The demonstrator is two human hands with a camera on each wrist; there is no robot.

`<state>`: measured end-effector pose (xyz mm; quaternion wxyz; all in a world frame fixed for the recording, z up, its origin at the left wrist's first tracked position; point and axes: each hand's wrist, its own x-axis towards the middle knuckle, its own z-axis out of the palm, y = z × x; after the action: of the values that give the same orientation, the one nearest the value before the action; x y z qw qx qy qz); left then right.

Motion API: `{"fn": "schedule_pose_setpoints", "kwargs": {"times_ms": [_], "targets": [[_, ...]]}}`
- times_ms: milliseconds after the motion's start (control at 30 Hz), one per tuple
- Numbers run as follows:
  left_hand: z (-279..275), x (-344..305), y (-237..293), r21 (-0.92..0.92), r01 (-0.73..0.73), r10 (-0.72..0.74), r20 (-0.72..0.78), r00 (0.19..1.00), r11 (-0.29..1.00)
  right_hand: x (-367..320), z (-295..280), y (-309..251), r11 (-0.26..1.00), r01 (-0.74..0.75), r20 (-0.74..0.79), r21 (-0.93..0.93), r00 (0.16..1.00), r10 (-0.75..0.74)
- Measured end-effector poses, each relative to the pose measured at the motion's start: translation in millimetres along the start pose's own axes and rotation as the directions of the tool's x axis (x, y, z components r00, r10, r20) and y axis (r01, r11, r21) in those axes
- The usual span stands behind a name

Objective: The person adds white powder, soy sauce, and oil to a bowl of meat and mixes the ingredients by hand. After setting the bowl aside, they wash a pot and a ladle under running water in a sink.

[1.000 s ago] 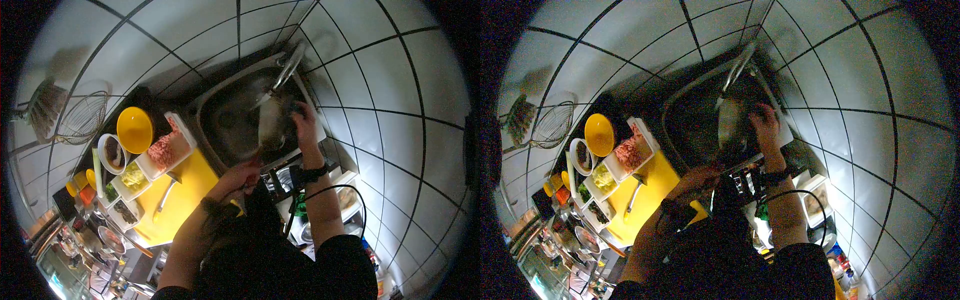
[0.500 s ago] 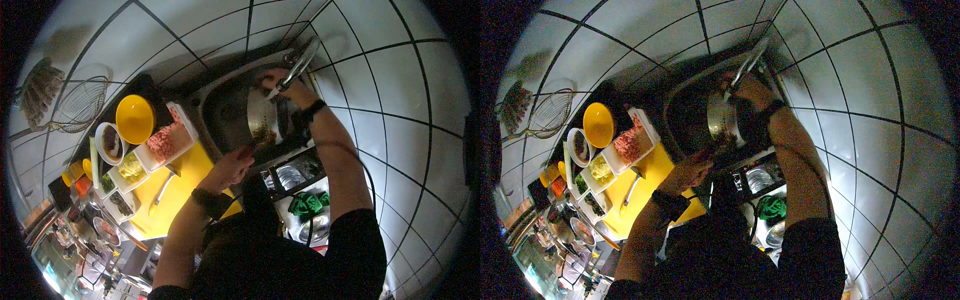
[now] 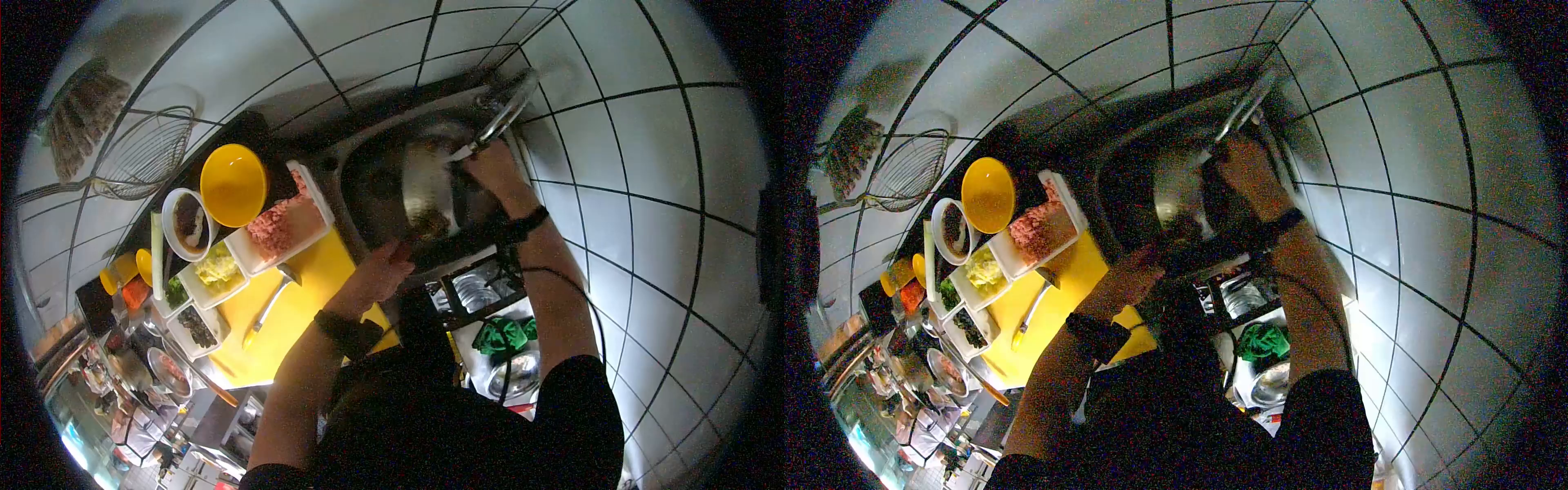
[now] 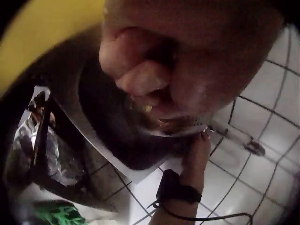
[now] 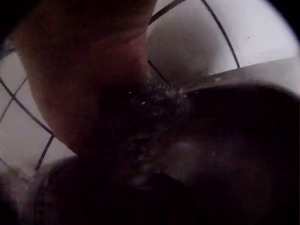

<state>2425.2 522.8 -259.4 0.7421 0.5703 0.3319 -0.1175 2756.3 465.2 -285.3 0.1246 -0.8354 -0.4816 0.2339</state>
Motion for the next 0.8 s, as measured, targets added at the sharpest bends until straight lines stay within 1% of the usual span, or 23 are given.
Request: {"fn": "schedule_pose_setpoints", "kwargs": {"times_ms": [33, 67, 100, 133, 167, 200, 233, 267, 300, 333, 367, 400, 433, 467, 500, 533, 567, 600, 667, 700, 767, 800], "targets": [[1.6, 4.1, -11.5, 0.375, -0.316, 0.353, -0.033, 0.935, 0.872, -8.5, -10.2, 5.5, 0.990, -0.102, -0.131, 0.099, 0.985, 0.115], [2.6, 3.8, -5.9, 0.373, -0.313, 0.353, -0.042, 0.935, 0.874, -18.6, -15.1, 13.3, 0.969, -0.174, -0.198, 0.178, 0.958, 0.209], [6.5, -1.7, 5.4, 0.530, -0.285, 0.385, -0.086, 0.919, 0.799, -33.7, -16.0, 18.1, 0.935, -0.242, -0.246, 0.260, 0.920, 0.306], [11.7, -7.9, 15.9, 0.668, -0.237, 0.416, -0.120, 0.901, 0.705, -52.6, -16.1, 16.5, 0.935, -0.243, -0.230, 0.257, 0.925, 0.303], [15.2, -5.1, 29.4, 0.666, -0.234, 0.418, -0.128, 0.900, 0.708, -66.4, -19.7, 14.5, 0.929, -0.201, -0.380, 0.310, 0.870, 0.315], [17.9, 0.8, 44.2, 0.730, -0.054, 0.221, -0.135, 0.966, 0.681, -73.0, -22.1, 12.5, 0.922, -0.150, -0.521, 0.357, 0.787, 0.331], [18.9, 5.2, 51.6, 0.784, 0.117, 0.013, -0.157, 0.987, 0.610, -76.3, -19.7, 10.4, 0.922, -0.149, -0.522, 0.357, 0.787, 0.330], [18.0, 11.4, 47.3, 0.785, 0.116, 0.014, -0.157, 0.988, 0.609, -78.4, -13.3, 8.5, 0.960, -0.051, -0.594, 0.275, 0.776, 0.211], [18.4, 18.9, 35.6, 0.872, 0.096, 0.058, -0.141, 0.988, 0.479, -81.3, -4.4, 7.1, 0.982, 0.040, -0.653, 0.186, 0.752, 0.093], [20.2, 25.5, 23.1, 0.939, 0.074, 0.098, -0.113, 0.989, 0.336, -80.0, 9.7, 6.4, 0.982, 0.005, -0.540, 0.188, 0.836, 0.100], [20.0, 30.4, 10.7, 0.941, 0.065, 0.099, -0.104, 0.990, 0.332, -73.0, 20.0, 1.8, 0.990, 0.073, -0.503, 0.120, 0.864, -0.003], [17.9, 33.0, -2.9, 0.943, 0.008, 0.224, -0.087, 0.971, 0.334, -63.6, 30.8, -2.5, 0.988, 0.146, -0.456, 0.055, 0.884, -0.105], [17.7, 33.6, -11.2, 0.942, -0.048, 0.341, -0.072, 0.937, 0.331, -55.2, 51.5, 0.5, 0.991, 0.114, -0.310, 0.064, 0.947, -0.089], [18.7, 34.1, -13.8, 0.943, -0.053, 0.335, -0.064, 0.940, 0.330, -47.7, 73.1, 6.2, 0.994, 0.080, -0.156, 0.071, 0.985, -0.068], [19.0, 34.2, -16.2, 0.939, -0.046, 0.318, -0.070, 0.946, 0.342, -41.6, 89.0, 12.1, 0.994, 0.072, -0.153, 0.077, 0.986, -0.059], [19.0, 34.0, -20.3, 0.935, -0.036, 0.299, -0.077, 0.951, 0.354, -35.9, 99.3, 12.8, 0.993, 0.052, 0.035, -0.108, 0.998, -0.048], [17.9, 37.3, -29.8, 0.937, -0.036, 0.292, -0.072, 0.954, 0.348, -30.9, 107.4, 14.7, 0.955, 0.067, 0.215, -0.289, 0.977, -0.003], [16.5, 43.0, -42.2, 0.919, -0.031, 0.316, -0.103, 0.943, 0.393, -27.9, 113.3, 18.2, 0.958, 0.058, 0.213, -0.281, 0.977, 0.004], [17.2, 46.9, -41.3, 0.900, -0.036, 0.337, -0.125, 0.933, 0.433, -24.5, 109.4, 18.1, 0.898, -0.016, 0.249, -0.440, 0.958, 0.140], [20.0, 47.6, -41.4, 0.913, -0.020, 0.333, -0.128, 0.934, 0.408, -23.2, 107.7, 17.2, 0.898, -0.022, 0.250, -0.439, 0.957, 0.146], [19.6, 49.7, -37.5, 0.923, -0.004, 0.329, -0.132, 0.935, 0.385, -17.2, 105.6, 15.3, 0.918, -0.116, 0.101, -0.380, 0.981, 0.166], [18.9, 49.1, -36.9, 0.908, 0.012, 0.244, -0.126, 0.962, 0.419, -11.7, 106.1, 13.6, 0.918, -0.113, 0.109, -0.380, 0.980, 0.166]]}}
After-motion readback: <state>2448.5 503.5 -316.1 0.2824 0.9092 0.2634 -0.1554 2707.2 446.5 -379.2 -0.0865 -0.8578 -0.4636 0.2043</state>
